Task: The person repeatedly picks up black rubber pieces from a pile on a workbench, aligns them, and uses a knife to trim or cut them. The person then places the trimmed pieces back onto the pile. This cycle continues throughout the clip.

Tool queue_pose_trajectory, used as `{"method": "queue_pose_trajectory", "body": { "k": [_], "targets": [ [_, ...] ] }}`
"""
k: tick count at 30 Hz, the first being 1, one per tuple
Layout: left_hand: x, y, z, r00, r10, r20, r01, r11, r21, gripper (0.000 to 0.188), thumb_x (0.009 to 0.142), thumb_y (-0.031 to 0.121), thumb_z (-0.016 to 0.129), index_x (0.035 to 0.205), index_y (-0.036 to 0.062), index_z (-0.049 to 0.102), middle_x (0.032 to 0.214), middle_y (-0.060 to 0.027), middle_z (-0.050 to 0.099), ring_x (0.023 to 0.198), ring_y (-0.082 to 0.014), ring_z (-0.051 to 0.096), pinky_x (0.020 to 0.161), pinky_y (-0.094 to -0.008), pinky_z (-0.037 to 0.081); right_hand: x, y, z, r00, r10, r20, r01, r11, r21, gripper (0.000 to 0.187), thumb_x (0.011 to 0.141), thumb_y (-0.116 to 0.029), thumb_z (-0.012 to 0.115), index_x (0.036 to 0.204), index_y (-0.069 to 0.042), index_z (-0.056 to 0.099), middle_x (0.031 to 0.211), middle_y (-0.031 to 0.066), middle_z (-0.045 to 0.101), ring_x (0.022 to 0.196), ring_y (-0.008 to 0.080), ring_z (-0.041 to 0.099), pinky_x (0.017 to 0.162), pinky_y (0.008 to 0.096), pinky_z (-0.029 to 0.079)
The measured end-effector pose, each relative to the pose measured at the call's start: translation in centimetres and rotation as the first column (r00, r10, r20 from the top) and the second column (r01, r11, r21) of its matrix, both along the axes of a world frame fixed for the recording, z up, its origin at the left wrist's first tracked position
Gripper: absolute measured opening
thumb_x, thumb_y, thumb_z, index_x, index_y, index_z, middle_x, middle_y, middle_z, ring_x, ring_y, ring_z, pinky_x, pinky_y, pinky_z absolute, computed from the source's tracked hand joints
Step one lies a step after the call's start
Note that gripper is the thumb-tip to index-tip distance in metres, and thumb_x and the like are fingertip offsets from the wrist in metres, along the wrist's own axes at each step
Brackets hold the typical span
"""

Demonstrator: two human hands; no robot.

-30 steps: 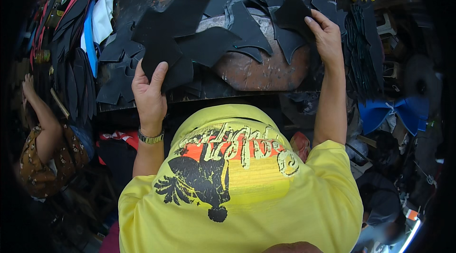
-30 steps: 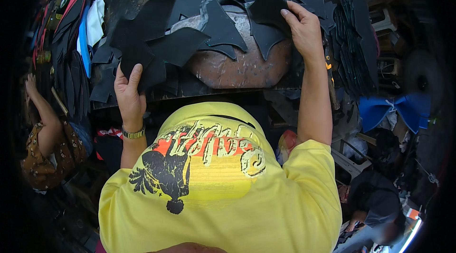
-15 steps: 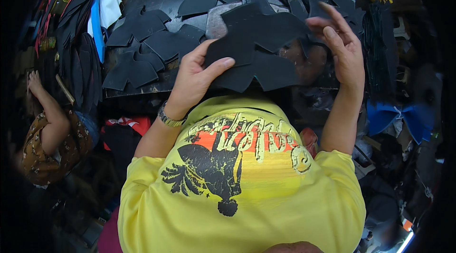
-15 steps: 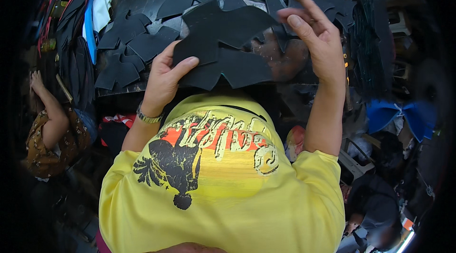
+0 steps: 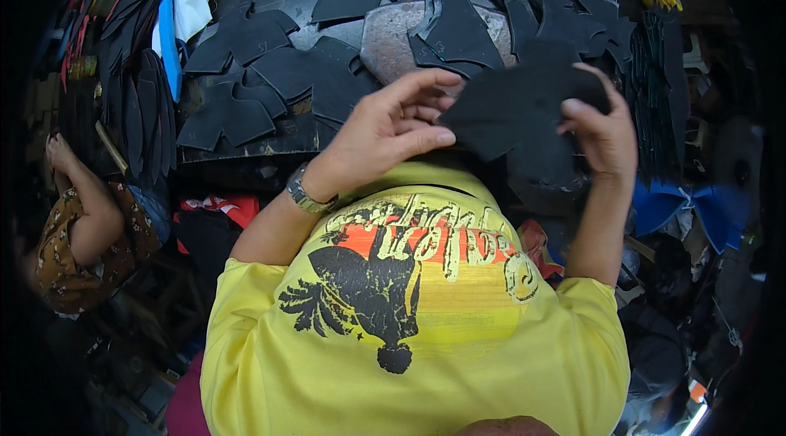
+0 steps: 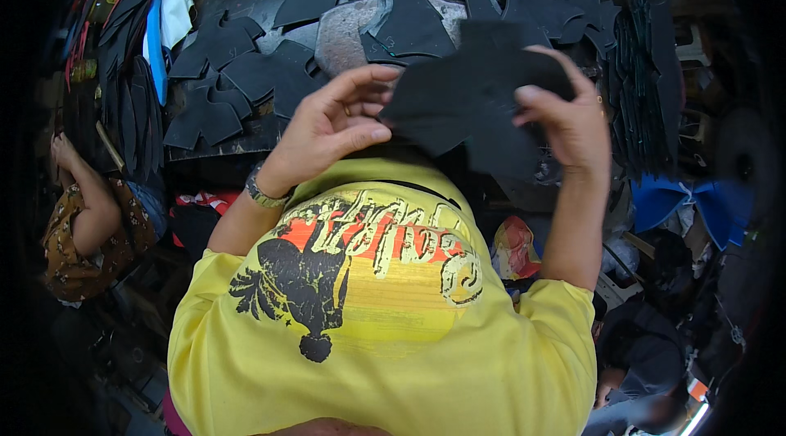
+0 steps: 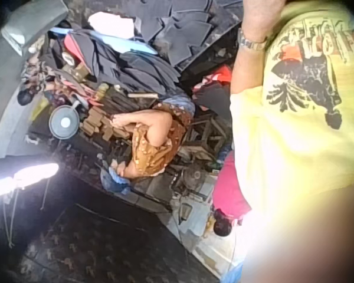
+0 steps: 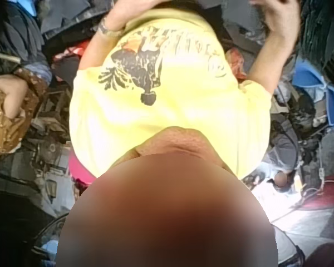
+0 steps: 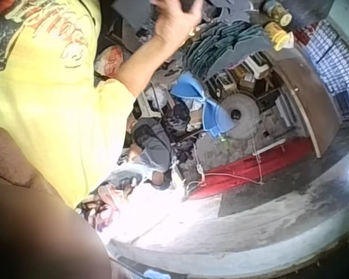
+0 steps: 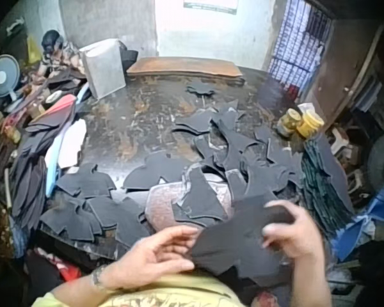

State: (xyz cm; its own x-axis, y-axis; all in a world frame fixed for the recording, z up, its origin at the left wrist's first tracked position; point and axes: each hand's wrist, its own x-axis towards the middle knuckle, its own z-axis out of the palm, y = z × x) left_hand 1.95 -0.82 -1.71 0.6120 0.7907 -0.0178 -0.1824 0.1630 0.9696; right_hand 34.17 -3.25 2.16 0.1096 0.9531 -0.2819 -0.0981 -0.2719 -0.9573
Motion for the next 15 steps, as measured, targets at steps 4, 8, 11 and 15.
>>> {"method": "queue_pose_trajectory", "body": {
  "k": [4, 8, 11, 15],
  "targets": [
    [-1.3, 3.3, 0.9, 0.909, 0.276, -0.312, -0.099, 0.871, 0.481, 0.040, 0.094, 0.005, 0.074, 0.133, 0.0034, 0.066, 0.116, -0.0075, 0.069, 0.102, -0.0153, 0.068, 0.091, -0.0300, 0.056, 5.8, 0.2, 0.8, 0.964, -0.261, 0.044, 0.256, 0.961, 0.103, 0.048, 0.083, 0.003, 0.077, 0.130, 0.000, 0.064, 0.101, 0.0076, 0.073, 0.083, 0.0170, 0.071, 0.068, 0.0292, 0.060],
    [-1.2, 6.2, 1.0, 0.769, 0.486, -0.415, -0.017, 0.665, 0.747, 0.036, 0.090, 0.012, 0.077, 0.125, 0.0061, 0.069, 0.115, -0.0124, 0.069, 0.096, -0.0269, 0.070, 0.087, -0.0345, 0.057, 9.4, 0.7, -1.0, 0.916, -0.295, 0.272, 0.273, 0.955, 0.117, 0.035, 0.094, -0.010, 0.076, 0.127, -0.002, 0.068, 0.107, 0.0051, 0.073, 0.085, 0.0139, 0.071, 0.076, 0.0309, 0.058],
    [-0.6, 6.7, 1.4, 0.746, 0.511, -0.428, 0.020, 0.624, 0.781, 0.035, 0.090, 0.014, 0.077, 0.123, 0.0069, 0.070, 0.116, -0.0122, 0.068, 0.101, -0.0292, 0.068, 0.089, -0.0359, 0.055, 9.9, 0.8, -1.7, 0.885, -0.376, 0.275, 0.326, 0.922, 0.209, 0.034, 0.096, -0.012, 0.075, 0.127, 0.000, 0.068, 0.113, 0.0068, 0.073, 0.095, 0.0150, 0.070, 0.086, 0.0303, 0.056],
    [-0.5, 5.6, 4.2, 0.781, 0.535, -0.322, -0.009, 0.525, 0.851, 0.040, 0.084, 0.014, 0.083, 0.122, 0.0085, 0.074, 0.126, -0.0116, 0.069, 0.111, -0.0274, 0.069, 0.095, -0.0357, 0.055, 6.9, 0.1, 0.6, 0.863, -0.500, 0.072, 0.427, 0.798, 0.426, 0.027, 0.100, -0.011, 0.070, 0.124, 0.003, 0.071, 0.109, 0.0088, 0.074, 0.103, 0.0158, 0.069, 0.093, 0.0279, 0.052]
  ]
}}
